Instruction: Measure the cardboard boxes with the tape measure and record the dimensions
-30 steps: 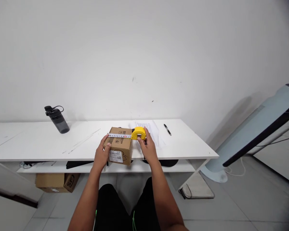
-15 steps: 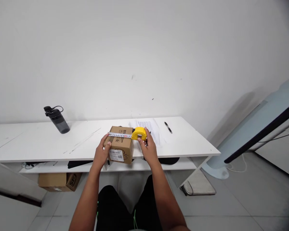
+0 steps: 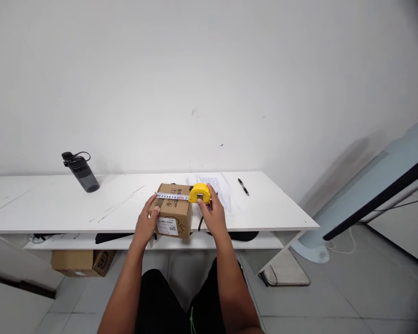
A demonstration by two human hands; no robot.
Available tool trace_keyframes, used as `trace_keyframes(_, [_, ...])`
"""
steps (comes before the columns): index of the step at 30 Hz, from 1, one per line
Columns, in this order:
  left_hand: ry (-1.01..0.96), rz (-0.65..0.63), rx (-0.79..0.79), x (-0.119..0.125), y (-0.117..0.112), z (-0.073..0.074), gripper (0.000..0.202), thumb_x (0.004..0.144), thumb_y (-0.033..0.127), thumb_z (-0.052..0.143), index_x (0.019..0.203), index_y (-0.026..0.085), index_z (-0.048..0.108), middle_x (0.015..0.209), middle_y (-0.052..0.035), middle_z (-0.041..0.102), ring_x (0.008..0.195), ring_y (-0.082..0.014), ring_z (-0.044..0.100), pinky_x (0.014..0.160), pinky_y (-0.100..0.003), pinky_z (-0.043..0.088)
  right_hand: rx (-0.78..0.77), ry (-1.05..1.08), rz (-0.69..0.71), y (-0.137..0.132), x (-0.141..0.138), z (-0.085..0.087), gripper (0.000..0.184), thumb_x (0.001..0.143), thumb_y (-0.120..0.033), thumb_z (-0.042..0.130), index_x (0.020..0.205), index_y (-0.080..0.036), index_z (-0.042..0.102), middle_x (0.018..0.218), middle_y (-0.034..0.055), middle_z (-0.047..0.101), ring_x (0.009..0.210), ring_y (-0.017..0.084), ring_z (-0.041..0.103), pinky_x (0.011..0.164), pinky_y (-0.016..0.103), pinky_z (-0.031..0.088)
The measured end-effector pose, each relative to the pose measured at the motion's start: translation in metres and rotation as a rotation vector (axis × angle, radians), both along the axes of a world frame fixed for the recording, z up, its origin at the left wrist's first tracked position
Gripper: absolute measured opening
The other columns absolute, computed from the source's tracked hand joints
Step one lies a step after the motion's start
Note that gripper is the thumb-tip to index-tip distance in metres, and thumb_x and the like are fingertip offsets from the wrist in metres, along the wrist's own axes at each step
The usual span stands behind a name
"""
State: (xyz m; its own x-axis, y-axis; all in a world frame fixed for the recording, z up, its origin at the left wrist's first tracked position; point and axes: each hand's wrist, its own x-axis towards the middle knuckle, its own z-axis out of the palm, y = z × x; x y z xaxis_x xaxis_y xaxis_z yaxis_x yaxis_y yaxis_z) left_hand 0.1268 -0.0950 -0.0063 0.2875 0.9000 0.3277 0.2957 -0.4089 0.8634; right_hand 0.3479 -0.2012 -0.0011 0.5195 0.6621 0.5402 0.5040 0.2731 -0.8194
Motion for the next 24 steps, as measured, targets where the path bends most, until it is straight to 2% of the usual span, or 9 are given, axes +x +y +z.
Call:
trace_keyframes(3, [-0.008, 0.009, 0.004, 0.0, -0.001, 0.0, 0.057, 0.092, 0.048, 0.047, 0.144, 0.025, 0.046, 0.146, -0.0083, 0.052, 0.132, -0.0274, 0.05, 0.112, -0.046, 0.038, -0.037, -0.005, -0.005, 0.002, 0.001, 0.008, 0.061, 0.09, -0.05, 0.055, 0.145, -0.026, 0.044, 0.141, 0.0094, 0.054, 0.12, 0.025, 0.057, 0.096, 0.039, 0.049])
trace_keyframes(5, [-0.001, 0.011, 0.005, 0.001, -0.002, 0.001, 0.056, 0.092, 0.048, 0.047, 0.144, 0.026, 0.046, 0.146, -0.0078, 0.052, 0.133, -0.0276, 0.049, 0.112, -0.046, 0.038, -0.105, -0.083, 0.005, 0.008, -0.003, 0.018, 0.066, 0.087, -0.053, 0.059, 0.146, -0.027, 0.043, 0.127, 0.0091, 0.063, 0.106, 0.025, 0.062, 0.089, 0.04, 0.05])
trace_keyframes(7, [0.0, 0.0, 0.007, 0.001, -0.002, 0.001, 0.057, 0.092, 0.049, 0.048, 0.144, 0.026, 0.047, 0.147, -0.0074, 0.051, 0.134, -0.0278, 0.048, 0.113, -0.046, 0.037, -0.158, -0.251, 0.045, 0.016, -0.011, 0.03, 0.069, 0.086, -0.053, 0.06, 0.146, -0.025, 0.042, 0.114, 0.0089, 0.068, 0.1, 0.026, 0.062, 0.089, 0.042, 0.048])
trace_keyframes(10, [-0.058, -0.011, 0.004, 0.002, -0.003, 0.0, 0.058, 0.093, 0.051, 0.045, 0.144, 0.024, 0.046, 0.149, -0.0083, 0.048, 0.136, -0.0279, 0.045, 0.114, -0.044, 0.036, -0.185, -0.528, 0.123, 0.034, -0.024, 0.049, 0.054, 0.089, -0.049, 0.057, 0.135, -0.021, 0.051, 0.111, 0.0099, 0.067, 0.106, 0.027, 0.058, 0.095, 0.043, 0.04])
trace_keyframes(12, [-0.097, -0.018, -0.011, 0.003, -0.004, -0.003, 0.062, 0.093, 0.052, 0.044, 0.149, 0.024, 0.04, 0.151, -0.0091, 0.045, 0.138, -0.0278, 0.044, 0.114, -0.044, 0.036, -0.24, -0.649, 0.16, 0.048, -0.032, 0.06, 0.043, 0.09, -0.049, 0.057, 0.121, -0.019, 0.057, 0.105, 0.0098, 0.068, 0.103, 0.027, 0.058, 0.093, 0.042, 0.039])
trace_keyframes(16, [-0.165, 0.024, -0.07, 0.012, -0.007, -0.011, 0.078, 0.093, 0.049, 0.047, 0.158, 0.025, 0.01, 0.153, -0.0114, 0.041, 0.137, -0.0261, 0.045, 0.111, -0.042, 0.038, -0.352, -0.77, 0.246, 0.074, -0.041, 0.069, 0.036, 0.087, -0.049, 0.062, 0.107, -0.019, 0.06, 0.095, 0.0074, 0.069, 0.088, 0.025, 0.06, 0.082, 0.037, 0.041])
trace_keyframes(18, [-0.228, 0.088, -0.084, 0.018, -0.009, -0.014, 0.08, 0.093, 0.046, 0.047, 0.158, 0.024, 0.005, 0.152, -0.0128, 0.041, 0.137, -0.0253, 0.045, 0.111, -0.041, 0.038, -0.32, -0.765, 0.25, 0.08, -0.043, 0.068, 0.034, 0.087, -0.049, 0.062, 0.105, -0.02, 0.061, 0.098, 0.0074, 0.069, 0.092, 0.025, 0.06, 0.084, 0.038, 0.041])
trace_keyframes(20, [-0.282, 0.146, -0.062, 0.025, -0.014, -0.016, 0.075, 0.093, 0.044, 0.046, 0.157, 0.023, 0.013, 0.15, -0.013, 0.043, 0.136, -0.025, 0.045, 0.112, -0.04, 0.037, -0.232, -0.707, 0.205, 0.079, -0.043, 0.063, 0.033, 0.087, -0.048, 0.062, 0.105, -0.02, 0.063, 0.105, 0.0076, 0.069, 0.1, 0.025, 0.06, 0.093, 0.042, 0.038])
trace_keyframes(24, [-0.327, 0.247, 0.017, 0.04, -0.019, -0.02, 0.062, 0.092, 0.039, 0.043, 0.148, 0.021, 0.025, 0.144, -0.014, 0.049, 0.129, -0.0222, 0.052, 0.107, -0.035, 0.042, 0.024, -0.288, 0.033, 0.061, -0.032, 0.054, 0.037, 0.086, -0.05, 0.061, 0.107, -0.019, 0.063, 0.113, 0.0078, 0.067, 0.108, 0.023, 0.057, 0.105, 0.043, 0.035])
